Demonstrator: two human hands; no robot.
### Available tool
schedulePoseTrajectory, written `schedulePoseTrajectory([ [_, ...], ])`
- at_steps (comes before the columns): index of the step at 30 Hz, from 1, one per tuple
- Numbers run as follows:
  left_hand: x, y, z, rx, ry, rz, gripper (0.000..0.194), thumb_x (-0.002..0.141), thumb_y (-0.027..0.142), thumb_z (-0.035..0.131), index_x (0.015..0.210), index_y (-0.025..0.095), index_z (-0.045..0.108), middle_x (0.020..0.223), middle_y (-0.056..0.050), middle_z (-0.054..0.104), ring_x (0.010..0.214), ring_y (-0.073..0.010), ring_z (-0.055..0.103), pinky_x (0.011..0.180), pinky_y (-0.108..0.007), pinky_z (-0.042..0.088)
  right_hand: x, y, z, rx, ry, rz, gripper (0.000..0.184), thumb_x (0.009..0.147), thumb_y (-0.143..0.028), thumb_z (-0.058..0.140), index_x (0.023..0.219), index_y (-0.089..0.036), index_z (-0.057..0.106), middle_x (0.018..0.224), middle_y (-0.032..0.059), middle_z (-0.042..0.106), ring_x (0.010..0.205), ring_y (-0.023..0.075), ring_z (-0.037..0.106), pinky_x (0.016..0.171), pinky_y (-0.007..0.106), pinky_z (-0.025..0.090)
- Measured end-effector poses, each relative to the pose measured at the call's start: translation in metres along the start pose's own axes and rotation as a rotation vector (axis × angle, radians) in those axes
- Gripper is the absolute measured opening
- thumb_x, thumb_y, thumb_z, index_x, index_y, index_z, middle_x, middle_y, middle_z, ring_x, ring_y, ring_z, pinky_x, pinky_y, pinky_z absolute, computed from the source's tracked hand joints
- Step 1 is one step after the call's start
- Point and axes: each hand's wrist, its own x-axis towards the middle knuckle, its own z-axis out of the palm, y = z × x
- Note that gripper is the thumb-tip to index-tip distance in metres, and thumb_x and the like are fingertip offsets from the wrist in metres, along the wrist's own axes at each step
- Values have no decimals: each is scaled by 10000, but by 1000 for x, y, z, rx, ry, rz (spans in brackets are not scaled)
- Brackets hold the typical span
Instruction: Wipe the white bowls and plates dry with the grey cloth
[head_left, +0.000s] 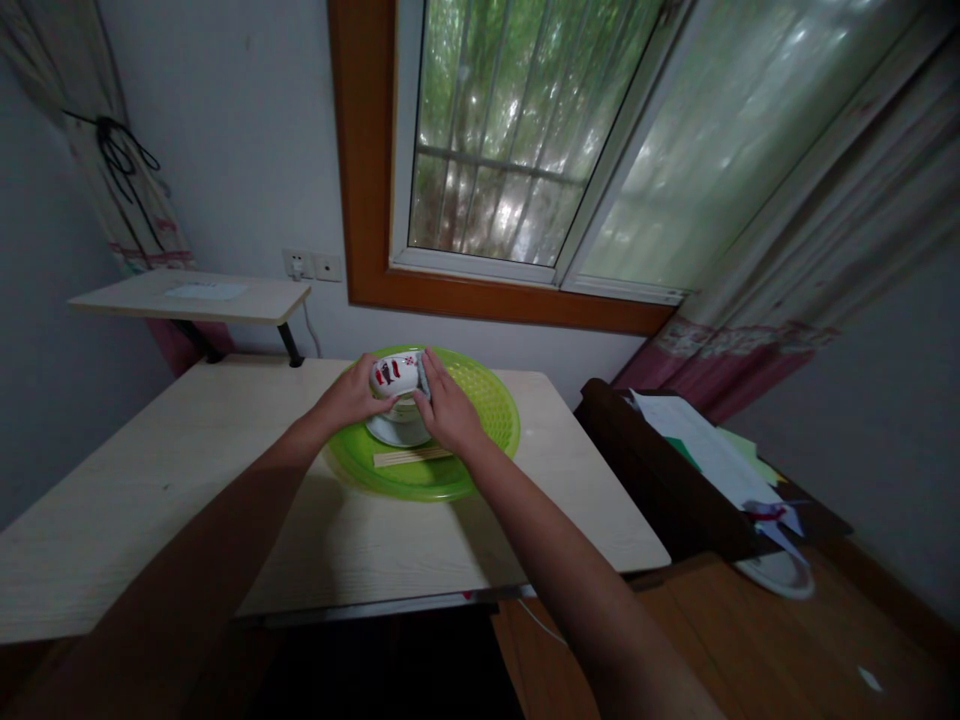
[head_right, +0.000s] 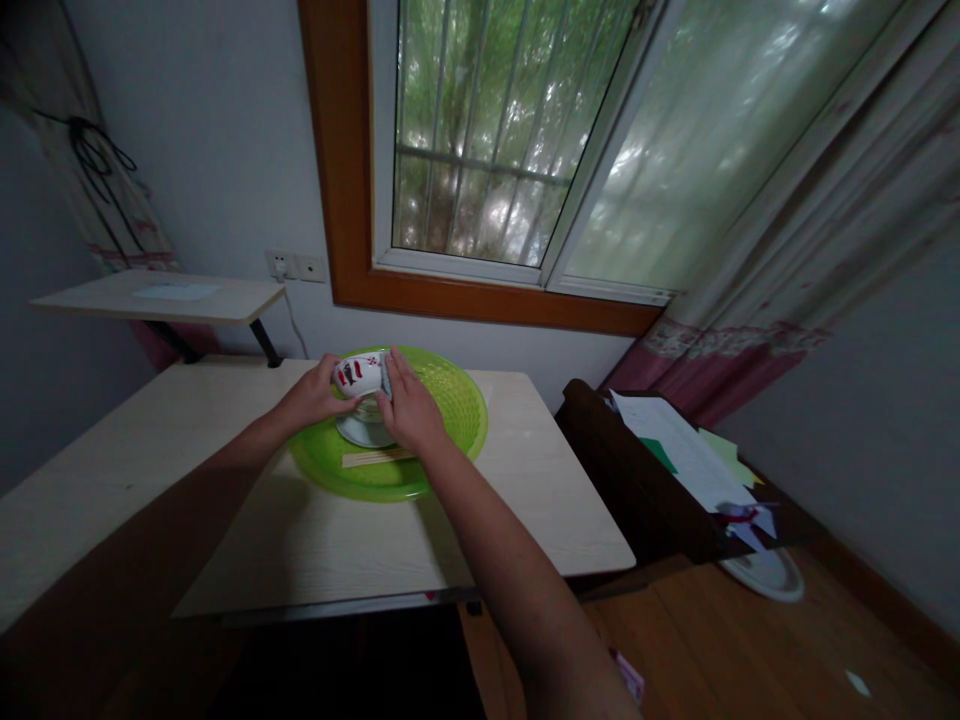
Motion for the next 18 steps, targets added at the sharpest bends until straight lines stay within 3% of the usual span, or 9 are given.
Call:
schedulePoseTrajectory([
  [4,-1,0,-1,2,4,-14,564,709,507,714,1099,209,436,995,-66,616,884,-247,637,751,-355,494,-1,1,0,1,29,108,668,1002,-463,453,1587,-212,252,1549,163,335,1441,310,358,1206,511,332],
  [8,0,0,0,7,2,-15,564,693,489,728,1093,218,438,993,-57,618,895,-248,639,762,-358,500,-1,-1,-2,-6,43,88,644,1004,-455,447,1576,-208,288,1465,177,400,1396,322,386,1184,542,347],
  [14,0,-3,2,-5,20,-21,532,692,451,730,1078,221,446,979,-51,623,879,-240,640,762,-349,499,-3,-6,-7,-2,13,-54,607,1010,-383,453,1571,-211,296,1578,138,338,1480,276,300,1238,492,286],
  [18,0,1,1,11,6,-8,498,700,470,713,1049,217,464,935,-46,611,857,-251,634,749,-362,493,-2,-12,-10,-26,-68,-161,579,1007,-348,459,1557,-222,326,1633,97,286,1541,261,186,1251,515,249],
])
